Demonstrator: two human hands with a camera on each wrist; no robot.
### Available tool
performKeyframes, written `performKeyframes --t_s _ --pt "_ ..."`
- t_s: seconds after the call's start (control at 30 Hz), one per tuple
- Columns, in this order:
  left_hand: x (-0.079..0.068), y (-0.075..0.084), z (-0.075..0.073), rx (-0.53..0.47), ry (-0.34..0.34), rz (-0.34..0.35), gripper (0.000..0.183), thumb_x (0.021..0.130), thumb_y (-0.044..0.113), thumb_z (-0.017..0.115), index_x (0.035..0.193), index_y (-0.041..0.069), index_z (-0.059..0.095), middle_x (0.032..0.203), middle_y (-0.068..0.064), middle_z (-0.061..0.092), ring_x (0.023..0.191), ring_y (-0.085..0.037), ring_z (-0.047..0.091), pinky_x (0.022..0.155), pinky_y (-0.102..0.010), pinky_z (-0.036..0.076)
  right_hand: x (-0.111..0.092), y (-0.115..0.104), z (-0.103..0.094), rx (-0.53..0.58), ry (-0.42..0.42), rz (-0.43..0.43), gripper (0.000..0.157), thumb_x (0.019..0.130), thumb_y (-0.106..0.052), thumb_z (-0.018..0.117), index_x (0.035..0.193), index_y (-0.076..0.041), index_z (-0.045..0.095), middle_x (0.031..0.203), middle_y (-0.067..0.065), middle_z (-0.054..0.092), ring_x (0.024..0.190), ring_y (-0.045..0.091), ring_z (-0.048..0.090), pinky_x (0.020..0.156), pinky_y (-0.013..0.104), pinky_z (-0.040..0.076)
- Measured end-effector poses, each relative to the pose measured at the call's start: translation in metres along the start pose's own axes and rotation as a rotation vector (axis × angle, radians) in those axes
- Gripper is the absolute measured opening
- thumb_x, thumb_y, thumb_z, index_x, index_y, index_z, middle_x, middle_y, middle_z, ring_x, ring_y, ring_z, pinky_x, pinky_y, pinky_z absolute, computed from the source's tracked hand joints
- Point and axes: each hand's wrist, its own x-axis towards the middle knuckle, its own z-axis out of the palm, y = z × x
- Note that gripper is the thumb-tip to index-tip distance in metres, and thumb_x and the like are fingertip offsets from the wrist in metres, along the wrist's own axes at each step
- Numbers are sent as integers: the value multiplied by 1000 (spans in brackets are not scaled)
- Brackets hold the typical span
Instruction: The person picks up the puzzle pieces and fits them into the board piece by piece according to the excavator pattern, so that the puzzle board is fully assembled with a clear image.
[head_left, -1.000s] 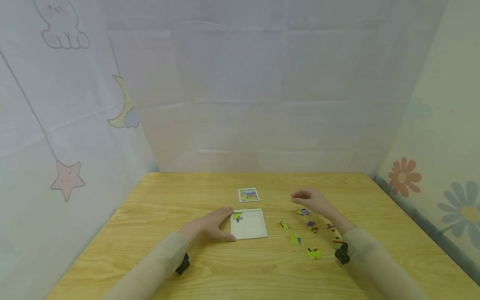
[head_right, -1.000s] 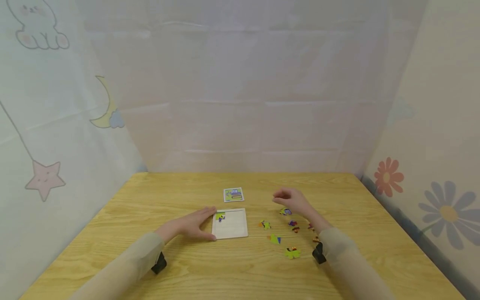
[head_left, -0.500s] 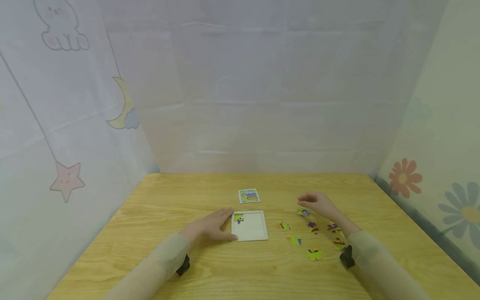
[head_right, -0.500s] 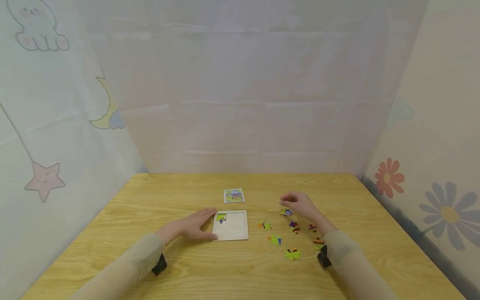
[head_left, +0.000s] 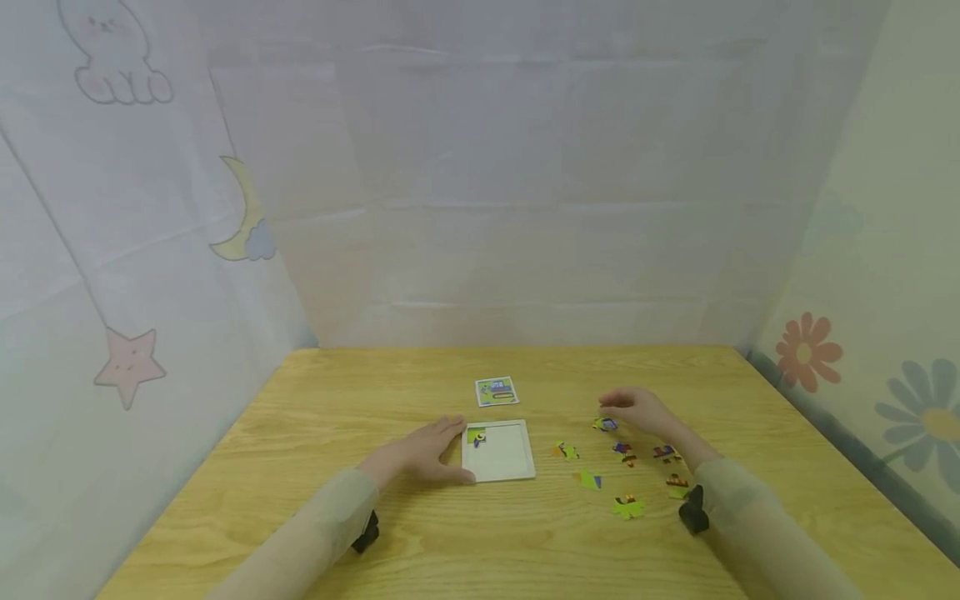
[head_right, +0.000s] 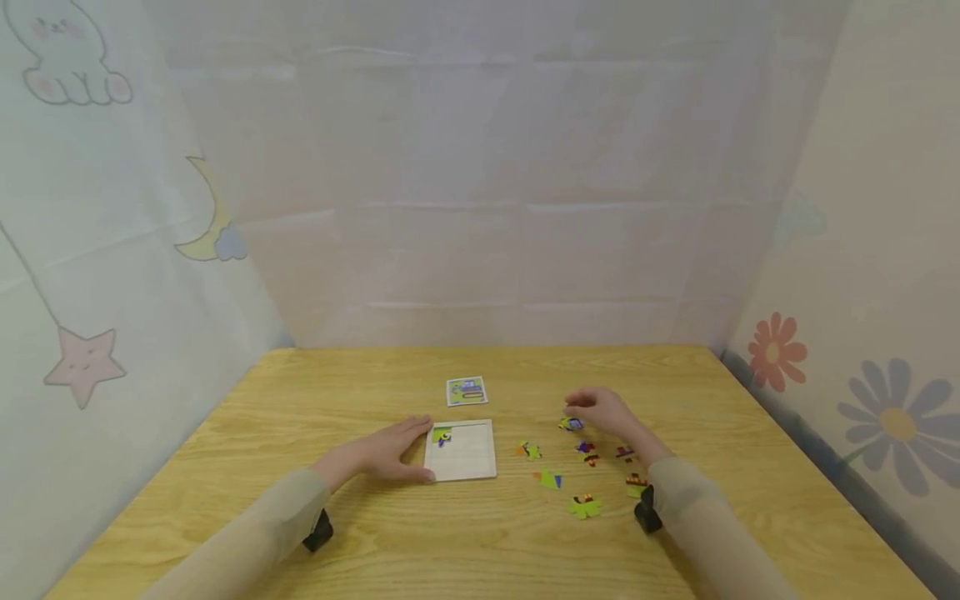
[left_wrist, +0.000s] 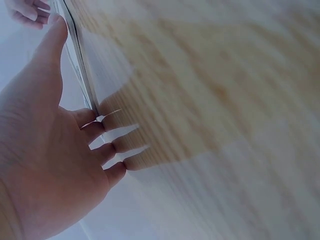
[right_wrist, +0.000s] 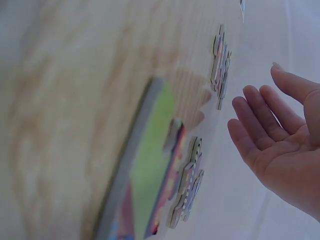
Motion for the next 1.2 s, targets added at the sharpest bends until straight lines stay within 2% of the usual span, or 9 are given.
performKeyframes --t_s 0.23,0.57,0.7,0.93,1.2 --pt "-2 1 0 1 4 12 99 80 65 58 149 5 21 157 -13 17 144 -36 15 115 -49 21 4 9 -2 37 -47 34 41 92 -26 61 124 -1 58 120 16 62 110 33 57 91 48 49" --pt "-3 2 0 -4 -1 1 99 80 66 58 150 7 20 157 -11 15 144 -34 14 116 -49 20 1 6 -1 2 -133 54 43 87 -16 66 123 6 57 121 22 60 111 38 55 92 51 47" --pt "-2 1 0 3 1 6 99 80 65 58 150 7 20 157 -11 15 144 -35 14 116 -50 20 0 3 0 -17 -128 58 39 86 -12 66 119 7 59 118 24 61 108 38 56 89 50 49" --pt "-1 0 1 24 10 22 99 80 66 57 150 6 21 157 -12 16 143 -34 17 115 -48 23 -1 -1 2 -75 -87 68 31 83 -11 69 111 3 63 109 17 62 100 32 58 83 46 51" --pt "-1 -1 2 18 9 24 99 80 66 58 149 5 21 157 -12 16 144 -35 15 116 -49 21 1 3 1 -29 -48 74 20 84 -8 67 101 1 60 93 9 61 84 20 56 70 32 49"
